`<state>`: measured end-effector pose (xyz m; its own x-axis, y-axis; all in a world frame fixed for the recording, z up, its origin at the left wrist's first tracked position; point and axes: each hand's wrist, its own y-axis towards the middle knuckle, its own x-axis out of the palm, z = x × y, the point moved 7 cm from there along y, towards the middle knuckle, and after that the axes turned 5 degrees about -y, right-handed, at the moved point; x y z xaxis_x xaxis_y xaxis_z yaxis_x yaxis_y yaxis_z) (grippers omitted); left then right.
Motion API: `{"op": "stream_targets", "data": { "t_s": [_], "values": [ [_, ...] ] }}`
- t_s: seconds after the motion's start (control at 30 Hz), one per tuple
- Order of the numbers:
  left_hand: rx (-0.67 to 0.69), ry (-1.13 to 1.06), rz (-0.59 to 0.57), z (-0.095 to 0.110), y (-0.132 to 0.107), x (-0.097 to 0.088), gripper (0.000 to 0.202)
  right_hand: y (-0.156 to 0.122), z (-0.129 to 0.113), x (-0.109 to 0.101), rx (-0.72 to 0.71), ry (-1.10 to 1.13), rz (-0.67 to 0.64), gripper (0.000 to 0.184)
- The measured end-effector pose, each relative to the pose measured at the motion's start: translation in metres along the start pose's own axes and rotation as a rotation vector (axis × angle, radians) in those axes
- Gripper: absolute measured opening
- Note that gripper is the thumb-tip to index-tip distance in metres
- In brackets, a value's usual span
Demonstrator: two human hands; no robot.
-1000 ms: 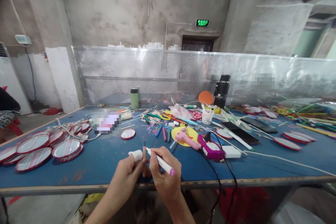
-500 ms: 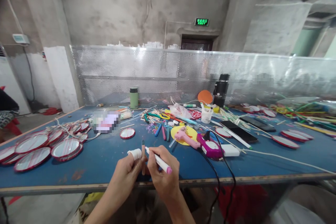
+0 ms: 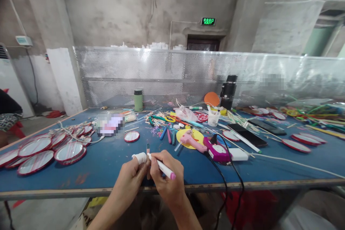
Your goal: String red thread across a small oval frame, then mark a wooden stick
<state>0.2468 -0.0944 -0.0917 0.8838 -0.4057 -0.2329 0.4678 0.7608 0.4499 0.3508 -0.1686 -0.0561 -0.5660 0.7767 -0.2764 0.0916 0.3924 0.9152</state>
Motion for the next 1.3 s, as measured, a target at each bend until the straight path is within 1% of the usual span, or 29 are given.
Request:
{"op": "stream_targets", "data": {
  "t_s": [0.17,0.33,0.7,0.93,1.3],
  "values": [
    [-0.006,-0.003,0.003,0.0002,-0.0006,0.0008,0.035,0.0009,-0.0022,0.0000,-0.020,-0.016,0.007,0.013],
    [-0.014,0.000,-0.019,0.0009,0.0002,0.0022,0.036,0.0020,-0.0025,-0.0071,0.000,-0.026,0.088,0.014],
    [0.000,0.003,0.001,-0.0003,0.0004,0.0008,0.033,-0.0008,-0.0017,-0.0005,-0.027,-0.016,0.020,0.013],
    [-0.021,-0.010,-0.031,-0.0003,-0.0003,0.0014,0.034,0.0010,-0.0035,-0.0093,0.005,-0.038,0.119,0.015],
    [-0.008,-0.019,-0.018,-0.0002,0.0007,0.0008,0.037,0.0015,-0.0018,-0.0069,0.012,-0.041,0.088,0.015]
  ]
}}
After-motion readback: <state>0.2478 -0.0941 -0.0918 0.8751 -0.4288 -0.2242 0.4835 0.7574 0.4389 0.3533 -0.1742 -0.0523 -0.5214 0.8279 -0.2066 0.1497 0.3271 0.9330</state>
